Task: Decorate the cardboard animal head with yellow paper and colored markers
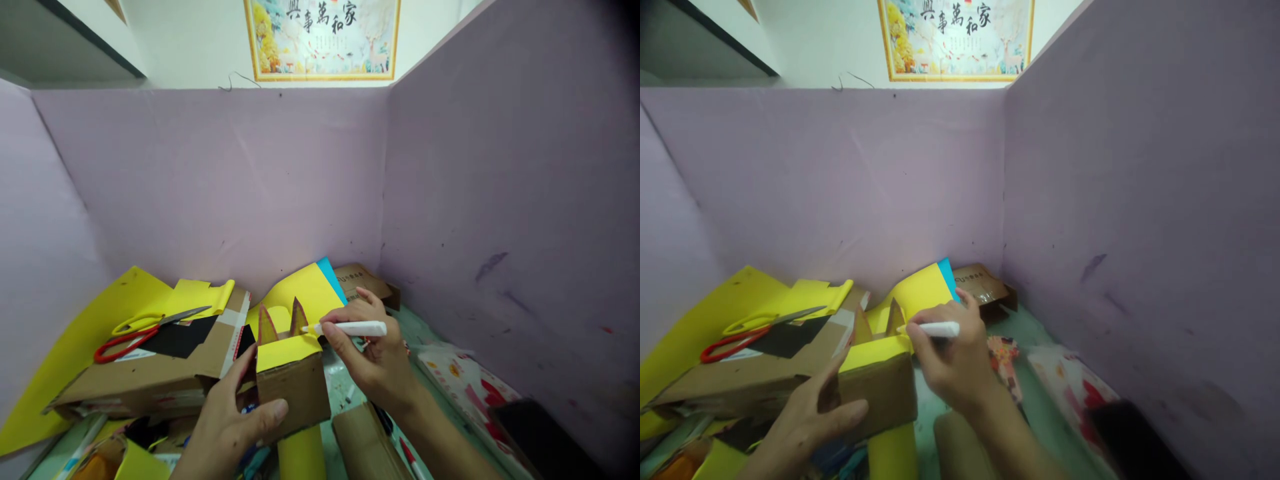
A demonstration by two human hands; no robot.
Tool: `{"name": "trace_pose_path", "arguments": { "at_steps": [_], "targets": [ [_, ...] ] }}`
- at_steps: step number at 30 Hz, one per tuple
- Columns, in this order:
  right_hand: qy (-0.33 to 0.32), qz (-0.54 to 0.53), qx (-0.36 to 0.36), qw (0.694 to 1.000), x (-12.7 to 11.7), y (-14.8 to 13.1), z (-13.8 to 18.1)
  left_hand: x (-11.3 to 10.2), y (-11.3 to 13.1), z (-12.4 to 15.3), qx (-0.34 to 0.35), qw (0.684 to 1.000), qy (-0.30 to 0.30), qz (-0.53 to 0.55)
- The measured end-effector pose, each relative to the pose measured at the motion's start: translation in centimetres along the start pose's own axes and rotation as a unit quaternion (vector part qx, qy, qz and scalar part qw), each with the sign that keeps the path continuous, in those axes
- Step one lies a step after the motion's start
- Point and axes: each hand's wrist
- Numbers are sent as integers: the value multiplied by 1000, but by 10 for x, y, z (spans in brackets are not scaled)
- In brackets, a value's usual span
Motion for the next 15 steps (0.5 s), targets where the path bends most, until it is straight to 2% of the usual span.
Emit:
{"name": "trace_pose_path", "arguments": {
  "at_steps": [5,11,15],
  "targets": [
    [18,3,-1,1000,0,0,0,3,3,1,6,1000,5,-1],
    [-1,-3,7,1000,0,0,1,5,6,3,5,1000,5,-10],
    [0,0,12,1000,-1,-1,0,3,3,2,22,999,26,-29]
  ]
}}
Point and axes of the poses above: each hand's wrist, its own z-axis away from the middle knuckle, its own x-axis out of the palm, y = z × x, and after that the axes turned 15 degrees about z, right-handed
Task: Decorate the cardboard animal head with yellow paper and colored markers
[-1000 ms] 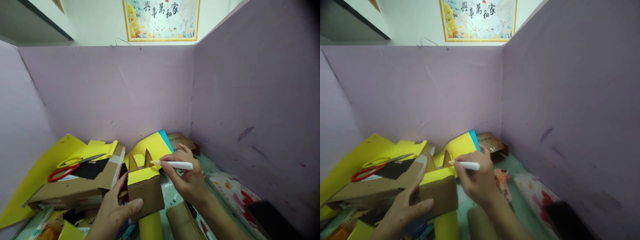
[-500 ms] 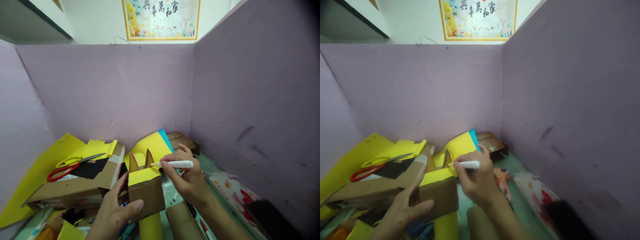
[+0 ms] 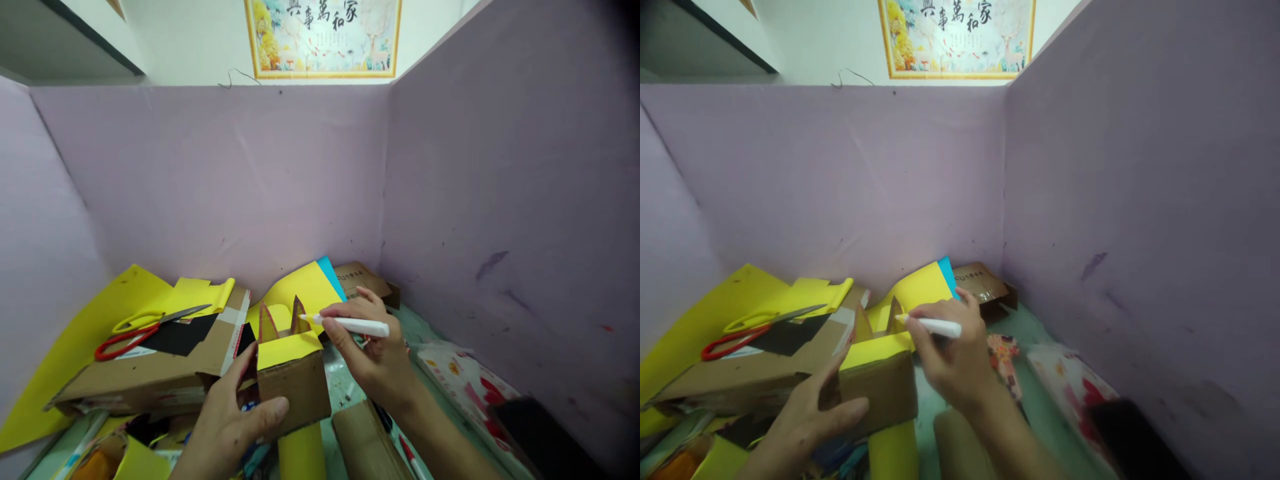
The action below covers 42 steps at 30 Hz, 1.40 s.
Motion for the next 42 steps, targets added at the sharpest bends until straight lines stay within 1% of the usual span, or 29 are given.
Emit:
{"name": "trace_pose_path", "arguments": {
  "at_steps": [3,6,9,11,12,14,15,17,19,21,24,26,28,30,32,34,35,37,38,40,42],
  "targets": [
    [-11,-8,3,1000,-3,-3,0,-1,-1,-2,16,1000,-12,-5],
    [9,-22,11,1000,-10,-8,0,-2,1,-2,25,999,-15,-16],
    [49,2,13,999,-25,-13,3,-1,5,-1,14,999,-2,-42],
    [54,38,-5,998,-40,-11,7,-1,8,1,-1,997,-7,-72],
    [46,61,-17,997,-48,-9,11,0,10,2,-11,996,-9,-87],
    [0,115,-40,993,-67,-1,23,1,13,2,-15,993,-21,-116],
    [-35,146,-49,987,-77,4,32,2,14,2,-20,991,-34,-129],
    [-129,201,-72,968,-94,14,56,3,16,2,-17,988,-41,-151],
    [-214,236,-81,944,-105,22,84,4,17,2,-8,987,-36,-154],
    [-297,244,-70,921,-107,24,111,5,16,2,-3,989,-32,-144],
    [-415,243,-37,876,-98,16,141,6,15,3,-1,992,-25,-126],
    [-465,249,-8,850,-91,8,149,6,15,3,1,992,-20,-128],
    [-492,254,14,832,-86,3,150,6,16,4,-4,990,-25,-141],
    [-487,268,49,830,-86,2,147,6,17,5,-9,988,-30,-151],
    [-457,289,108,834,-87,5,143,6,18,5,-9,987,-28,-156],
    [-447,306,163,825,-86,9,141,6,17,4,-1,987,-24,-156],
    [-453,309,179,817,-85,10,141,5,16,4,2,988,-30,-150],
    [-471,312,188,803,-81,14,142,4,15,3,8,991,-50,-124],
    [-471,312,188,804,-80,16,143,3,14,3,10,992,-58,-112],
    [-453,296,182,821,-79,20,145,2,12,2,12,992,-65,-106],
    [-422,244,182,854,-82,24,143,0,10,2,12,992,-67,-110]
  ]
}}
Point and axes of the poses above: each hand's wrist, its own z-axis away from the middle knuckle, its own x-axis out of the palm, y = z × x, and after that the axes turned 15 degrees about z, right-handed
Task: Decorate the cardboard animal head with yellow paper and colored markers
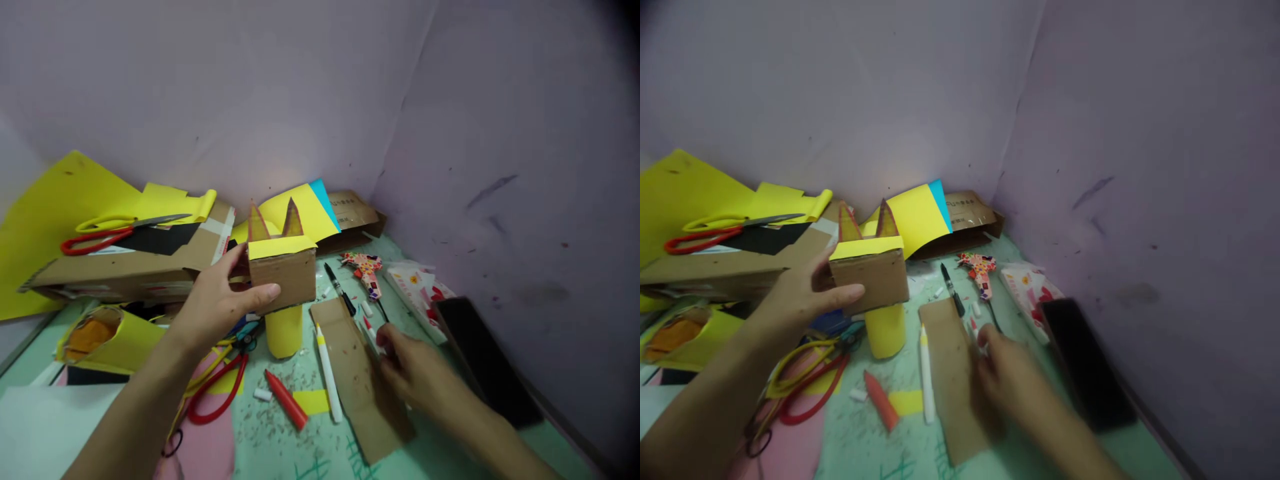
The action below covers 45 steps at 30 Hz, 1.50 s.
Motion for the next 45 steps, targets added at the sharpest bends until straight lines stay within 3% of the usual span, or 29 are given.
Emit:
{"name": "trace_pose_path", "arguments": {
  "at_steps": [5,9,12,15,19,21,25,28,36,45],
  "targets": [
    [46,-234,11,971,-38,2,-12,-3,-6,-1,7,1000,-3,11],
    [117,-441,-18,890,-85,-19,-36,-3,-7,-1,-4,1000,-1,24],
    [167,-502,-77,845,-109,-42,-55,-1,-4,1,-12,999,-4,30],
    [199,-521,-118,821,-116,-62,-76,-1,-2,3,-29,999,0,36],
    [264,-553,-157,774,-107,-78,-101,-1,-3,3,-1,999,13,38],
    [326,-524,-134,776,-101,-81,-108,-1,-6,3,5,999,22,42],
    [404,-417,-69,811,-90,-85,-113,1,-14,2,25,997,64,47],
    [416,-389,-59,820,-85,-86,-116,1,-19,1,35,996,72,46],
    [438,-342,-149,818,-80,-91,-124,2,-10,3,30,997,55,47],
    [432,-332,-168,822,-78,-89,-123,4,-10,2,31,998,37,31]
  ]
}}
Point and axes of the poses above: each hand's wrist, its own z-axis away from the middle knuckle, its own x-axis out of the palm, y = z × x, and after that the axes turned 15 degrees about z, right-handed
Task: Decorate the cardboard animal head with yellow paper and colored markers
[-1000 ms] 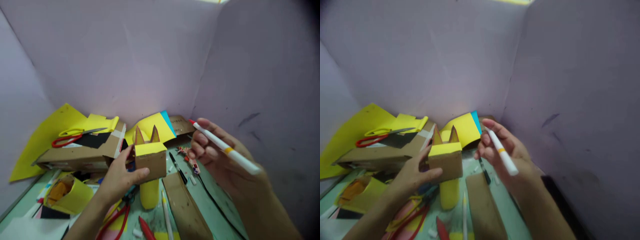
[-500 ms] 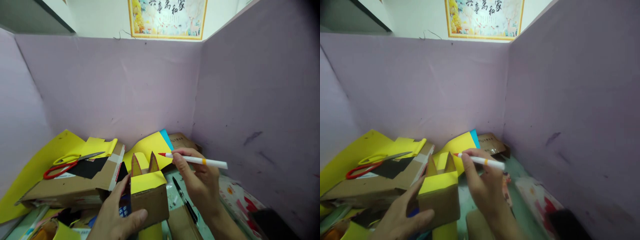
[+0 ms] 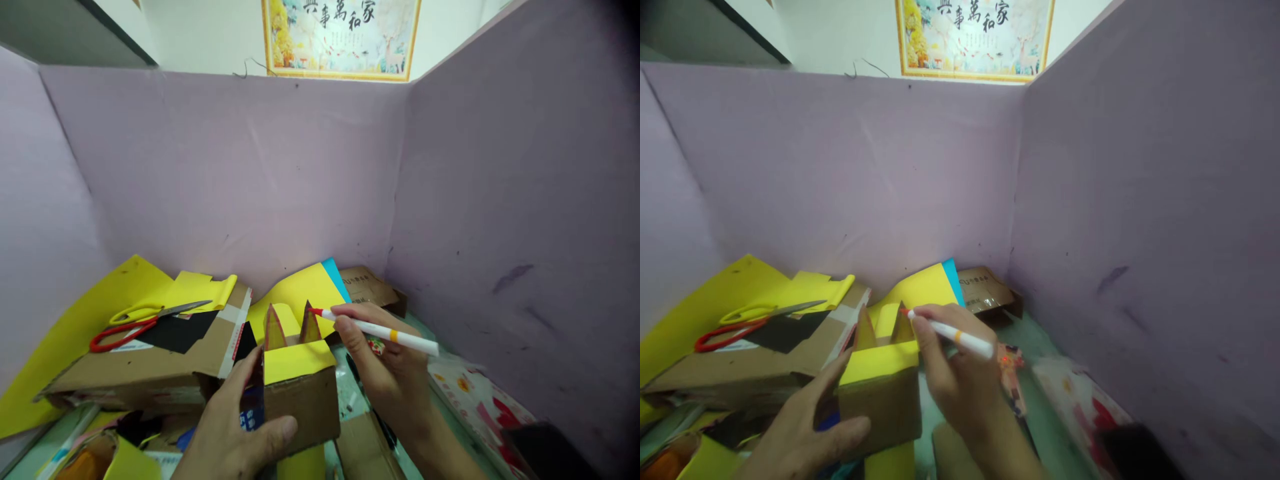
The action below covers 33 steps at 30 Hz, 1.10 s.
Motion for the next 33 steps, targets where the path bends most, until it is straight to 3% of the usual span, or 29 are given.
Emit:
{"name": "trace_pose_path", "arguments": {
  "at_steps": [15,33],
  "targets": [
    [-30,-7,5,1000,1,0,1,-2,-1,0,-21,999,-26,9],
    [-79,6,71,994,0,-2,6,-1,-1,1,-32,999,5,7]
  ]
}}
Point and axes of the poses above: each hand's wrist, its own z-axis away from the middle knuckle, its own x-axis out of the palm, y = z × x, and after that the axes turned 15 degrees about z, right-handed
